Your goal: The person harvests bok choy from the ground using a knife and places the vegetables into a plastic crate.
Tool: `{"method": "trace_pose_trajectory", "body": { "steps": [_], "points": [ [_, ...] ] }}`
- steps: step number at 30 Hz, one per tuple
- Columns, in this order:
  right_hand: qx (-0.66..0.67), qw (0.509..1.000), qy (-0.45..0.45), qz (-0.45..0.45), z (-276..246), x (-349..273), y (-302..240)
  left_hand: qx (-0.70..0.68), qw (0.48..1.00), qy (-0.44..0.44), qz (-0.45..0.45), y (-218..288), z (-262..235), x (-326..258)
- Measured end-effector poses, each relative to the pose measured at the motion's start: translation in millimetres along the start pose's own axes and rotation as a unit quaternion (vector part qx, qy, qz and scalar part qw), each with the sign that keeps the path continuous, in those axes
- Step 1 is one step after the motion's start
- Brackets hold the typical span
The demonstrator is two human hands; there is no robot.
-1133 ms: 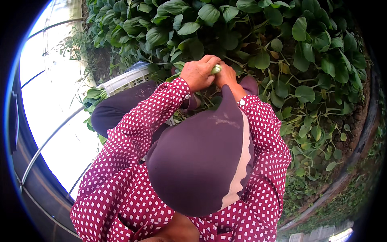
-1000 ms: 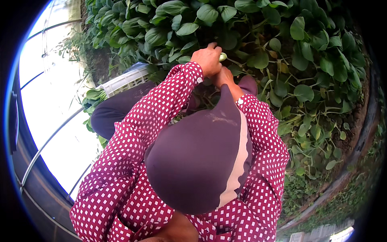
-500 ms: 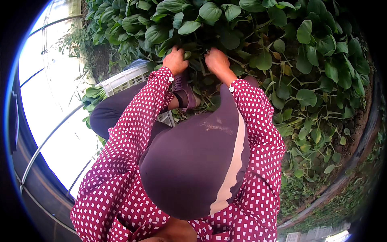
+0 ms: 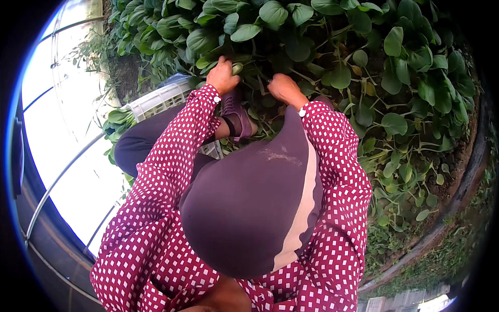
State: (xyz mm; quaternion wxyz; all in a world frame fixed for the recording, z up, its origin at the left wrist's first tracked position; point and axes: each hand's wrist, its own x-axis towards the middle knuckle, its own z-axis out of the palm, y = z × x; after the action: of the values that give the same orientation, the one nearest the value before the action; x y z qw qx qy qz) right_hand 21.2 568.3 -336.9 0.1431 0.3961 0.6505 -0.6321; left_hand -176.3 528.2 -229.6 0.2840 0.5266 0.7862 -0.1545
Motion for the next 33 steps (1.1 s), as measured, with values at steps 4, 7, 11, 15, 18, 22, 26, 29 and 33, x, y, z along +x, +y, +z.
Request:
{"method": "trace_pose_trajectory", "body": {
  "steps": [4,7,11,15,18,22,26,29,33],
  "points": [
    [0.085,0.991,0.101,0.021,1,-57,8,-0.1,0.985,0.102,0.093,-3,-4,-36],
    [0.157,0.957,0.243,0.007,-14,-74,10,-0.167,0.965,0.13,0.152,17,-16,-62],
    [0.449,0.874,0.161,-0.097,-51,-81,-35,-0.233,0.943,0.136,0.197,44,-26,-91],
    [0.449,0.863,0.18,-0.144,-64,-85,-57,-0.271,0.928,0.137,0.216,62,-27,-97],
    [0.39,0.87,0.246,-0.177,-71,-91,-53,-0.287,0.922,0.15,0.214,68,-38,-106],
    [0.359,0.891,0.215,-0.175,-84,-110,-59,-0.26,0.912,0.229,0.22,80,-54,-91],
    [0.355,0.9,0.158,-0.196,-93,-131,-73,-0.269,0.939,0.096,0.19,90,-58,-74],
    [0.296,0.928,0.156,-0.166,-96,-134,-65,-0.289,0.937,0.106,0.168,89,-59,-67],
    [0.156,0.952,0.252,-0.071,-95,-141,-46,-0.343,0.915,0.171,0.125,82,-58,-58]
  ]
}}
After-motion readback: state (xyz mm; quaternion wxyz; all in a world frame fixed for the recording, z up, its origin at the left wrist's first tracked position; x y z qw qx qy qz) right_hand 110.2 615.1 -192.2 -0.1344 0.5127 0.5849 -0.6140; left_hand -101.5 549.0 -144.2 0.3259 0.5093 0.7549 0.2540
